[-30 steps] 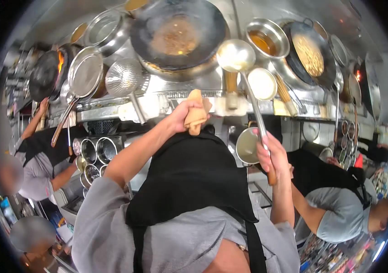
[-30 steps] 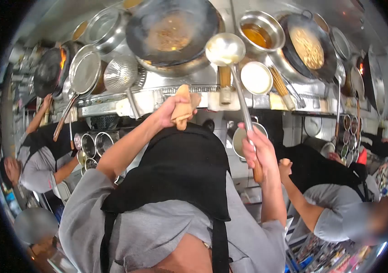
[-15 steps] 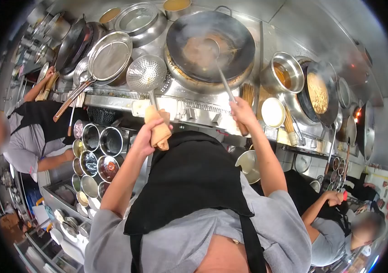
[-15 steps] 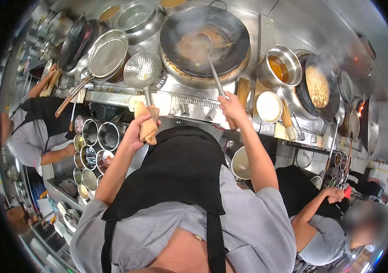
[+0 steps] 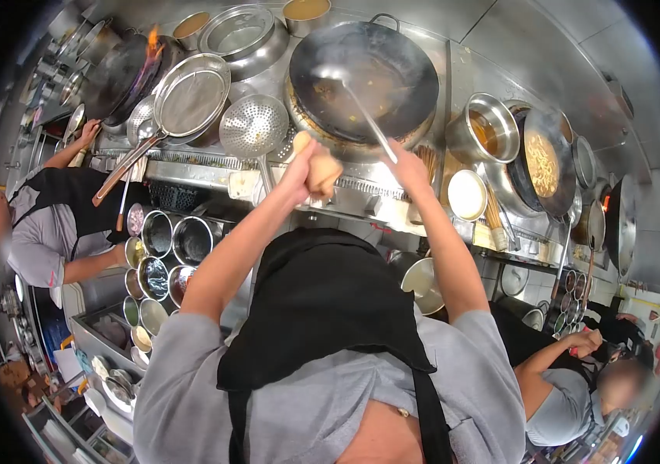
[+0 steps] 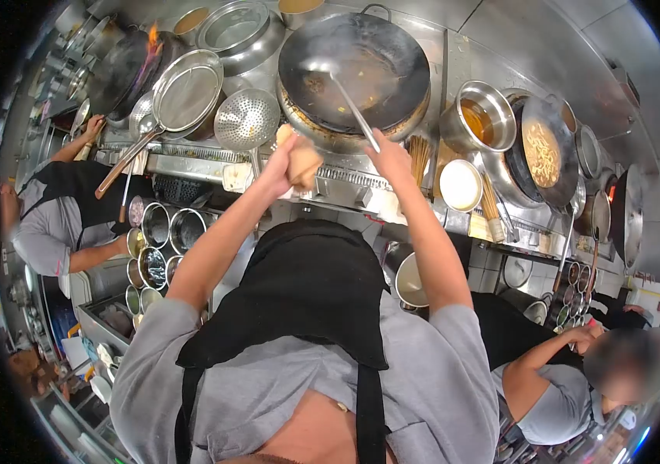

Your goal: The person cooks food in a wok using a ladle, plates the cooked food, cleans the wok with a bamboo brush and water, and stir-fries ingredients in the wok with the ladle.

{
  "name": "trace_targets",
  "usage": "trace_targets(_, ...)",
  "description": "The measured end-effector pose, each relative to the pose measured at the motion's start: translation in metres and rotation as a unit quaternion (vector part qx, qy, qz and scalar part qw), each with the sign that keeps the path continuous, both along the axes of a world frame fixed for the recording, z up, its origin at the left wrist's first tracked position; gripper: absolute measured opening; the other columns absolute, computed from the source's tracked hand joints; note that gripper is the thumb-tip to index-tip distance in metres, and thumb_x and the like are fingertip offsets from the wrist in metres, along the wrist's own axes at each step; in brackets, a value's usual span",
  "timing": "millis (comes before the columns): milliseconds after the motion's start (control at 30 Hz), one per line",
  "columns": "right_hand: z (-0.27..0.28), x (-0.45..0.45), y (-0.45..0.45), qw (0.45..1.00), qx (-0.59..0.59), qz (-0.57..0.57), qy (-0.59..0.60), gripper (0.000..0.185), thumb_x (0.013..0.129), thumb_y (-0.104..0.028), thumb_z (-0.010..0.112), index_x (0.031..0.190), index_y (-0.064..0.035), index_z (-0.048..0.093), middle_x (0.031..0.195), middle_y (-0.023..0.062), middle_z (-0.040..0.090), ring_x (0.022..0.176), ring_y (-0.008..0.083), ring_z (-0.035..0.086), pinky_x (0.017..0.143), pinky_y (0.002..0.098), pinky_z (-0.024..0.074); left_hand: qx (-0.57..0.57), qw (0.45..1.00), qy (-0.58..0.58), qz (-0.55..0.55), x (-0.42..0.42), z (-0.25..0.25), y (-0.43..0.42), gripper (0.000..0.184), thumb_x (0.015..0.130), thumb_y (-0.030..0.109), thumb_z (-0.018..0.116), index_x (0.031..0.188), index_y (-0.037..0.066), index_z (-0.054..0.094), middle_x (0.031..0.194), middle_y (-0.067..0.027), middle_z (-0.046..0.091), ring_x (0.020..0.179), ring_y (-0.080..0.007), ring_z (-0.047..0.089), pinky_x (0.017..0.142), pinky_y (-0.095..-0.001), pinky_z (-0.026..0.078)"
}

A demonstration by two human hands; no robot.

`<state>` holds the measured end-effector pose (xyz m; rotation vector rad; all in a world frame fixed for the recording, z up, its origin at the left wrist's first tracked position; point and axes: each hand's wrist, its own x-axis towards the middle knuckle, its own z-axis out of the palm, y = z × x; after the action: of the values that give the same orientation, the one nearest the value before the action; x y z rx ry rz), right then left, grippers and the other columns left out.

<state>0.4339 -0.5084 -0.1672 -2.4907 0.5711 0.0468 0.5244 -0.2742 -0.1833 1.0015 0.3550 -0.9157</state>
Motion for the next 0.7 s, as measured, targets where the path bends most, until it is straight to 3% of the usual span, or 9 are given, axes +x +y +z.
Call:
trace_targets(67,0.014,-0.031,-0.02,0.995,-0.038,0.045,0.078,0.043,0.087,-0.027,0.06,0.124,-0.0072,0.051,0.101,0.0226,0.065,0.098,0.0427,0.06,0.085,0.0483,0.0467,-0.093,0.996,0.004,0.013,0.023,-0.025,-0.037,0.045,0.095,0.051,0.049,0.114,0.01,0.054,0.107,-0.0102,0.062,0.093,-0.0256,0.063,0.075,-0.0438,0.054)
trace_targets(233,0.063,-0.082,-0.016,0.996,0.024,0.045,0.072,0.042,0.085,-0.024,0.061,0.12,-0.003,0.053,0.097,0.0238,0.065,0.094,0.0409,0.061,0.084,0.0447,0.0479,0.058,0.993,0.085,0.065,0.065,-0.066,-0.12,0.021,0.092,0.019,0.047,0.106,0.004,0.053,0.099,-0.014,0.065,0.079,-0.0298,0.066,0.069,-0.0498,0.054)
trace_targets(367,0.16,-0.126,-0.023,0.983,0.16,0.057,0.069,0.04,0.084,-0.021,0.063,0.116,0.0022,0.055,0.089,0.0212,0.064,0.085,0.0343,0.063,0.08,0.0411,0.0481,0.062,0.986,0.128,0.088,0.025,0.004,-0.114,0.022,0.093,0.019,0.044,0.102,0.0,0.053,0.092,-0.0162,0.064,0.076,-0.031,0.065,0.063,-0.0483,0.054)
trace_targets(433,0.171,-0.145,-0.02,0.964,0.223,0.043,0.136,0.034,0.087,-0.01,0.061,0.119,-0.0008,0.056,0.063,0.0027,0.053,0.041,0.008,0.046,0.038,0.0241,0.0355,0.04,0.988,0.137,0.05,0.026,-0.003,-0.104,0.02,0.09,0.014,0.047,0.104,0.0,0.051,0.094,-0.0164,0.063,0.079,-0.0311,0.065,0.063,-0.0511,0.054)
trace_targets(500,0.119,-0.133,-0.023,0.988,0.072,0.099,0.092,0.035,0.085,-0.013,0.062,0.116,0.0005,0.056,0.075,0.0133,0.061,0.061,0.0239,0.059,0.059,0.035,0.0466,-0.001,0.991,0.129,0.019,0.029,-0.024,-0.092,0.021,0.087,0.012,0.05,0.105,0.0,0.049,0.094,-0.0155,0.063,0.081,-0.0308,0.066,0.062,-0.0532,0.054)
trace_targets(533,0.088,-0.123,-0.024,0.991,-0.007,0.103,0.079,0.036,0.084,-0.015,0.062,0.115,0.0011,0.055,0.081,0.0176,0.063,0.071,0.0304,0.062,0.069,0.0386,0.0488,0.062,0.995,0.072,0.004,0.006,0.017,-0.078,0.024,0.09,0.02,0.047,0.099,0.0,0.055,0.09,-0.0153,0.064,0.076,-0.0297,0.065,0.066,-0.0452,0.056)
trace_targets(600,0.057,-0.097,-0.018,0.998,0.022,0.028,0.046,0.041,0.082,-0.017,0.063,0.118,0.0008,0.054,0.09,0.0237,0.063,0.087,0.0393,0.06,0.082,0.0415,0.0462,0.028,0.999,0.031,0.022,0.001,-0.031,-0.059,0.023,0.089,0.019,0.047,0.1,0.001,0.054,0.091,-0.0151,0.063,0.077,-0.0305,0.064,0.064,-0.0493,0.055)
trace_targets(667,0.056,-0.088,-0.006,0.999,0.045,0.012,0.005,0.042,0.082,-0.016,0.063,0.12,0.0011,0.053,0.09,0.0212,0.064,0.086,0.0368,0.061,0.081,0.0405,0.047,0.034,0.999,0.009,0.025,-0.008,-0.088,-0.04,0.02,0.087,0.017,0.047,0.101,0.004,0.053,0.093,-0.0155,0.062,0.08,-0.0325,0.064,0.063,-0.0543,0.054)
trace_targets(700,0.056,-0.088,-0.004,0.997,0.068,-0.002,-0.03,0.043,0.083,-0.015,0.063,0.122,0.0015,0.052,0.089,0.0186,0.065,0.085,0.0342,0.062,0.08,0.0395,0.0479,0.076,0.995,0.06,-0.007,-0.022,-0.064,-0.029,0.017,0.086,0.014,0.047,0.1,0.006,0.051,0.096,-0.0159,0.06,0.084,-0.034,0.062,0.066,-0.0583,0.052)
